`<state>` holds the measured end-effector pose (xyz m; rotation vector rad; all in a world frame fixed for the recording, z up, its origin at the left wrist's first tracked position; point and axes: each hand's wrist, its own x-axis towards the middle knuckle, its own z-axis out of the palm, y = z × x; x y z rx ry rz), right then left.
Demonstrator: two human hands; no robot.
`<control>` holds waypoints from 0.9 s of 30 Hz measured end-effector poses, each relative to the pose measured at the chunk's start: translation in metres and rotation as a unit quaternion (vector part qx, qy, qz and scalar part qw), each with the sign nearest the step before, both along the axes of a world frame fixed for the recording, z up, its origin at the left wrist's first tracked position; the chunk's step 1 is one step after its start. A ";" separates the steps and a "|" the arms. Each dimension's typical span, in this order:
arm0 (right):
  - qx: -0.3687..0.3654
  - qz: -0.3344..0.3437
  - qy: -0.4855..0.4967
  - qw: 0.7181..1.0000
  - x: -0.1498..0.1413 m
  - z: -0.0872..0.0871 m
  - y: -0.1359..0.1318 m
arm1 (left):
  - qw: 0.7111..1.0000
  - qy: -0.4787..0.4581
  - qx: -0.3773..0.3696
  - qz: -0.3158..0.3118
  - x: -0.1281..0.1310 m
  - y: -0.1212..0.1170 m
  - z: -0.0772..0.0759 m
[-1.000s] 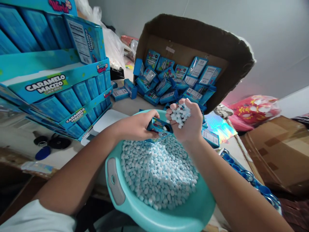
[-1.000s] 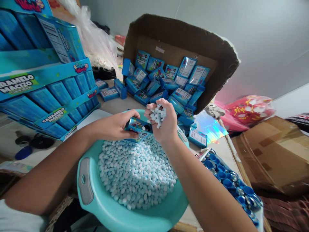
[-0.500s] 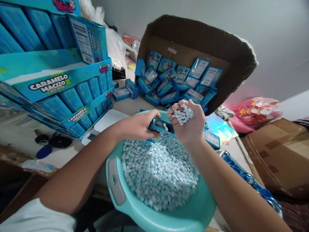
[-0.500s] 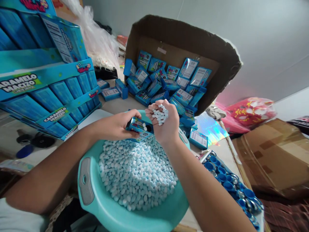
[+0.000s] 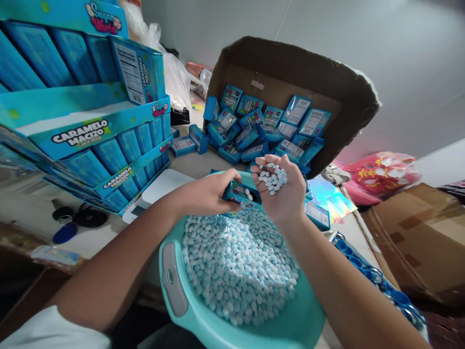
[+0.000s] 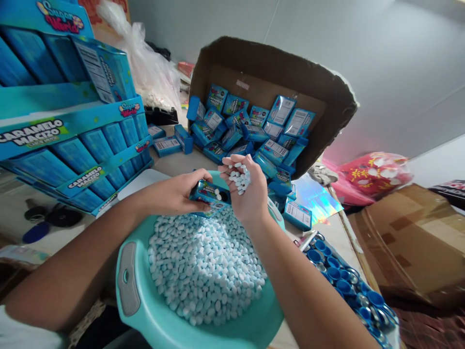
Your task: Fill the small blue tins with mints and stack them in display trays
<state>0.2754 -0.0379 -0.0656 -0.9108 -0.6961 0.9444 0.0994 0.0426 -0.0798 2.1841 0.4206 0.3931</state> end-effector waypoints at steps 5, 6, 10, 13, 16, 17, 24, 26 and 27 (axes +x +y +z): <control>0.002 -0.017 0.005 1.000 0.000 -0.001 0.000 | 1.000 0.011 0.008 0.005 0.000 -0.001 0.002; 0.005 -0.019 0.002 1.000 0.000 -0.001 0.000 | 1.000 0.013 0.008 0.005 -0.001 -0.001 0.002; 0.020 -0.012 -0.010 1.000 -0.001 -0.001 0.000 | 1.000 0.009 -0.002 -0.004 0.000 -0.001 0.002; 0.024 -0.006 -0.012 1.000 0.000 0.000 -0.001 | 1.000 0.007 0.001 -0.003 0.000 0.000 0.002; 0.026 0.005 -0.009 1.000 0.000 0.002 -0.002 | 1.000 0.018 0.004 0.005 0.001 -0.001 0.003; 0.027 0.009 -0.013 1.000 0.000 0.002 -0.002 | 1.000 0.023 0.004 0.010 0.000 -0.001 0.004; 0.046 0.038 -0.054 0.997 -0.002 0.001 -0.003 | 0.999 0.048 0.007 0.023 -0.001 -0.003 0.008; 0.043 0.037 -0.068 0.996 -0.002 0.001 -0.003 | 0.999 0.042 0.002 0.027 0.000 -0.003 0.008; 0.039 0.036 -0.075 0.996 -0.002 0.002 -0.004 | 0.999 0.038 -0.003 0.028 0.000 -0.003 0.007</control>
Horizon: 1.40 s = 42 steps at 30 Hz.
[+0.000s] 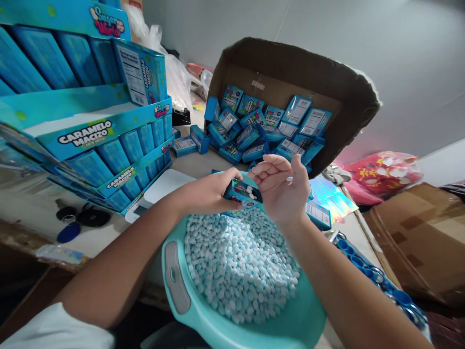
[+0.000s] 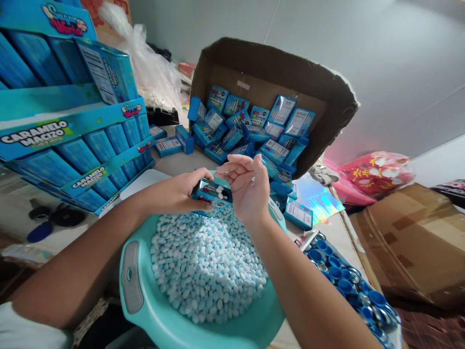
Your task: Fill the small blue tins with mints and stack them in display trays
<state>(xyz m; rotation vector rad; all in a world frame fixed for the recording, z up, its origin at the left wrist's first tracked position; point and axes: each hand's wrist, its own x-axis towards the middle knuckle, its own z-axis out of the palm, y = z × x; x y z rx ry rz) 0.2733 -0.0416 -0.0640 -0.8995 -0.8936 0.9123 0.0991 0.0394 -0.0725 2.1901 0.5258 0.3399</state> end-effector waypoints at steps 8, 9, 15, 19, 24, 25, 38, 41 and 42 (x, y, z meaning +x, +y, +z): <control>0.014 -0.001 -0.061 0.998 -0.003 0.005 -0.003 | 0.998 -0.050 -0.023 0.021 0.001 0.001 -0.003; 0.021 0.006 -0.070 0.997 -0.004 0.005 -0.004 | 0.998 -0.055 -0.024 0.025 0.001 0.001 -0.003; 0.034 0.056 -0.144 0.987 -0.005 -0.003 -0.003 | 0.995 -0.072 -0.030 0.056 0.003 0.002 -0.004; 0.008 0.007 -0.200 0.980 -0.001 -0.010 0.001 | 0.993 -0.092 -0.030 0.075 0.003 0.002 -0.006; -0.022 -0.079 -0.329 0.941 0.005 -0.007 0.002 | 0.989 -0.112 -0.034 0.087 0.004 0.003 -0.008; -0.016 -0.089 -0.373 0.924 0.006 -0.005 0.001 | 0.989 -0.113 -0.031 0.089 0.004 0.004 -0.008; -0.032 -0.126 -0.447 0.885 0.018 -0.002 0.000 | 0.990 -0.096 -0.021 0.101 0.005 0.003 -0.012; -0.029 -0.115 -0.461 0.879 0.020 0.000 -0.001 | 0.990 -0.093 -0.025 0.105 0.005 0.003 -0.012; -0.026 -0.111 -0.465 0.878 0.020 0.000 -0.001 | 0.990 -0.092 -0.026 0.107 0.005 0.003 -0.012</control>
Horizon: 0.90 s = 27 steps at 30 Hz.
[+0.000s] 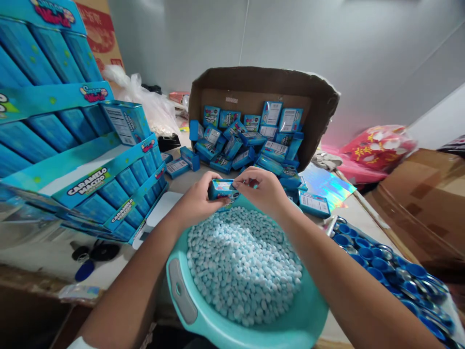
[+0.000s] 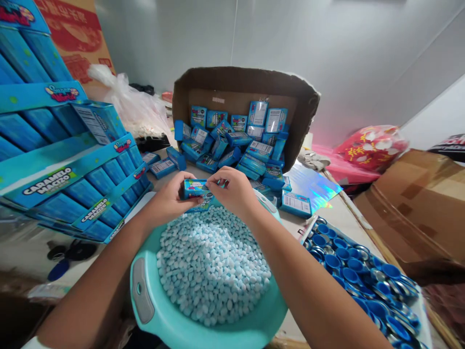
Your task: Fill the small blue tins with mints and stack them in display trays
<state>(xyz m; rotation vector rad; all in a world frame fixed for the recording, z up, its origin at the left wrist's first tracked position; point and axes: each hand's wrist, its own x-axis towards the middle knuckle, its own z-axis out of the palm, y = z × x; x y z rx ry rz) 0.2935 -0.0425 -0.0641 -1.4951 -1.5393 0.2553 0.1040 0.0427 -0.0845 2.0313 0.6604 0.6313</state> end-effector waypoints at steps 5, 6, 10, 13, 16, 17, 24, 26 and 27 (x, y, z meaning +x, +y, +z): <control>-0.007 0.007 0.037 0.999 0.003 -0.005 0.001 | 1.000 0.008 0.001 0.005 0.000 0.001 0.001; -0.010 0.004 0.062 0.998 0.003 -0.007 0.001 | 1.000 0.012 0.000 0.002 0.000 0.002 0.001; -0.016 0.010 0.110 0.994 0.000 -0.010 0.003 | 1.000 0.020 0.003 -0.011 0.000 0.002 0.003; -0.007 0.004 0.097 0.995 -0.001 -0.006 0.001 | 1.000 0.005 -0.009 -0.012 0.000 0.001 0.005; 0.023 0.030 0.165 0.986 0.000 -0.003 0.000 | 0.999 -0.024 -0.025 0.001 0.001 0.001 0.005; 0.029 0.045 0.188 0.981 0.000 -0.002 0.000 | 0.999 -0.028 -0.025 0.007 0.001 0.001 0.005; 0.015 0.025 0.133 0.991 0.004 -0.008 0.001 | 1.000 -0.003 0.000 0.003 0.001 0.000 0.004; 0.019 -0.001 0.136 0.991 0.006 -0.009 0.001 | 1.000 -0.008 0.003 0.000 0.000 0.000 0.004; 0.007 -0.011 0.140 0.990 0.007 -0.010 0.001 | 1.000 -0.008 0.008 -0.003 0.000 0.000 0.004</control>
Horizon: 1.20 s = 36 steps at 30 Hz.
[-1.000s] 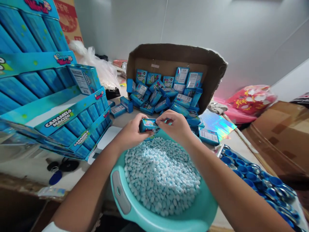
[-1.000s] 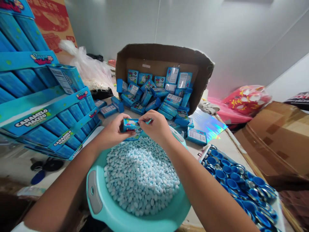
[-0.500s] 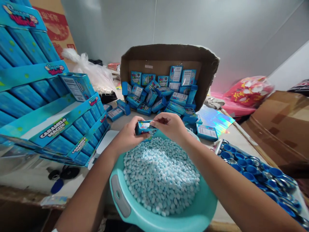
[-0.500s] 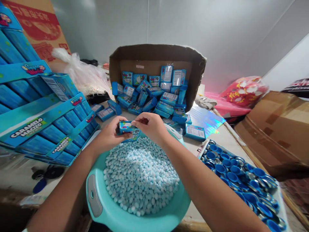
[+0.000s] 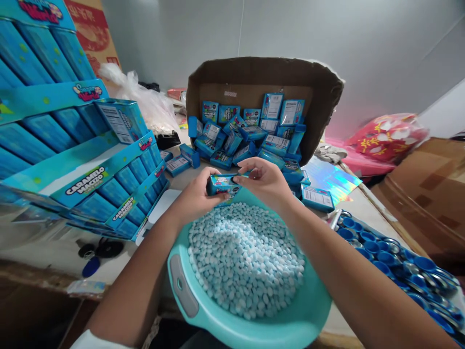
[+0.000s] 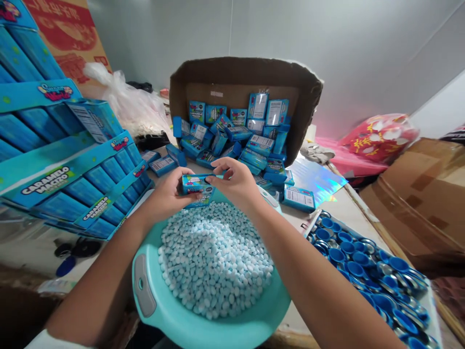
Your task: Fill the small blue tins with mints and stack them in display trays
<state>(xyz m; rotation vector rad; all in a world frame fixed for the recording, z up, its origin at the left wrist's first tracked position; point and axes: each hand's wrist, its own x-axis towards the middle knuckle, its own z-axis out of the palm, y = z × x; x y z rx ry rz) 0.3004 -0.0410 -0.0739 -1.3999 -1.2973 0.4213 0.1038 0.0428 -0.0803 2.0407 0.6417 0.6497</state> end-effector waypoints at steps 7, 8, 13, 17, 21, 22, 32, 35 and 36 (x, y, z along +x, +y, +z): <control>-0.178 0.028 0.129 0.975 0.000 0.006 0.000 | 0.998 -0.037 -0.047 -0.038 0.000 0.002 -0.002; -0.174 0.024 0.146 0.974 -0.001 0.006 0.001 | 0.995 -0.070 -0.068 -0.031 0.001 0.003 -0.003; -0.209 0.027 0.059 0.976 -0.007 -0.007 0.005 | 0.971 -0.205 -0.099 0.075 0.008 0.006 -0.007; -0.292 0.115 -0.048 0.948 -0.024 -0.025 0.000 | 0.955 -0.251 -0.108 0.115 0.010 0.007 -0.006; -0.356 0.221 -0.151 0.895 -0.047 -0.030 -0.012 | 0.951 -0.266 -0.109 0.118 0.010 0.007 -0.004; -0.371 0.248 -0.190 0.875 -0.051 -0.029 -0.015 | 0.952 -0.264 -0.108 0.114 0.010 0.007 -0.004; -0.365 0.354 -0.335 0.794 -0.061 -0.031 -0.012 | 0.971 -0.195 -0.137 -0.024 0.004 0.007 -0.010; -0.344 0.358 -0.374 0.784 -0.067 -0.027 -0.013 | 0.973 -0.192 -0.125 -0.018 0.004 0.006 -0.009; -0.336 0.360 -0.382 0.782 -0.069 -0.026 -0.014 | 0.974 -0.189 -0.125 -0.021 0.004 0.006 -0.009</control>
